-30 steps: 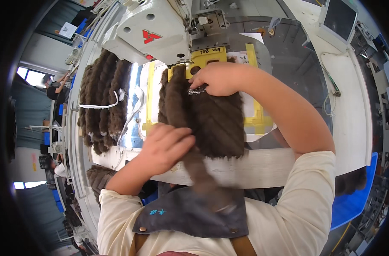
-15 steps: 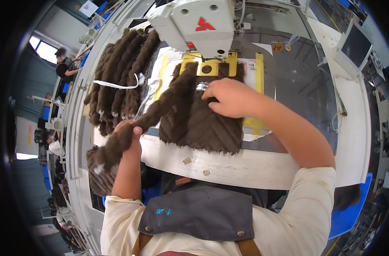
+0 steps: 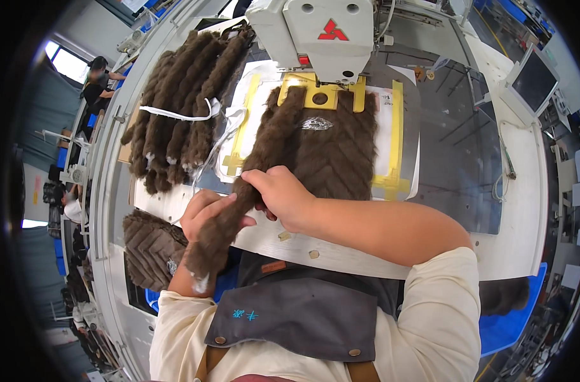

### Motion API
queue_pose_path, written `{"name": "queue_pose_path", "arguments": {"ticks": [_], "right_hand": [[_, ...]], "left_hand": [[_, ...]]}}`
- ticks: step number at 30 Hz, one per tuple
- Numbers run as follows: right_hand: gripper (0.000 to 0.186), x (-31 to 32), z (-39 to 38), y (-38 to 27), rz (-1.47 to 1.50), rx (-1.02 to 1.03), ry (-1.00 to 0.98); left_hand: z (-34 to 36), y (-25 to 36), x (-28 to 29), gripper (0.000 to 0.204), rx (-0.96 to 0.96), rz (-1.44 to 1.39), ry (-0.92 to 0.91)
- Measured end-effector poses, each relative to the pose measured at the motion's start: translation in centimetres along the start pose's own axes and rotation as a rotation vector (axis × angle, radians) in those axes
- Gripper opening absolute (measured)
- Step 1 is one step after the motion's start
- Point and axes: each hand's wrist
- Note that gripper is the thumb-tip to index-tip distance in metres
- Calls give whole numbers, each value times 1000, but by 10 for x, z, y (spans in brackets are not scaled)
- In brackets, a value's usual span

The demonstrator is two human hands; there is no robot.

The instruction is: Sewing pieces of fur material together using an industrial sewing machine in a workshop environment.

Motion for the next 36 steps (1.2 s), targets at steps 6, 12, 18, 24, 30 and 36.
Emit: {"name": "queue_pose_path", "arguments": {"ticks": [6, 12, 18, 24, 30, 36], "right_hand": [[37, 4, -1, 7, -36, -28, 88], [26, 8, -6, 3, -68, -50, 97], [27, 13, -10, 6, -51, -72, 106], [32, 11, -19, 4, -58, -76, 105], [43, 7, -67, 5, -222, -204, -102], [43, 23, -105, 5, -323, -333, -244]], "left_hand": [[10, 15, 14, 52, -248, -141, 43], [12, 26, 24, 47, -325, -120, -64], [10, 33, 21, 40, -416, -90, -77], [10, 40, 16, 33, -504, -121, -77], [12, 45, 2, 16, -616, -141, -112], [20, 52, -20, 14, -660, -248, -297]]}}
Point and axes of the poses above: each hand's wrist, its own z-axis towards the middle knuckle, its own x-axis out of the back of the hand, y = z × x, and after that the axes turned 6 degrees about -z, right-handed
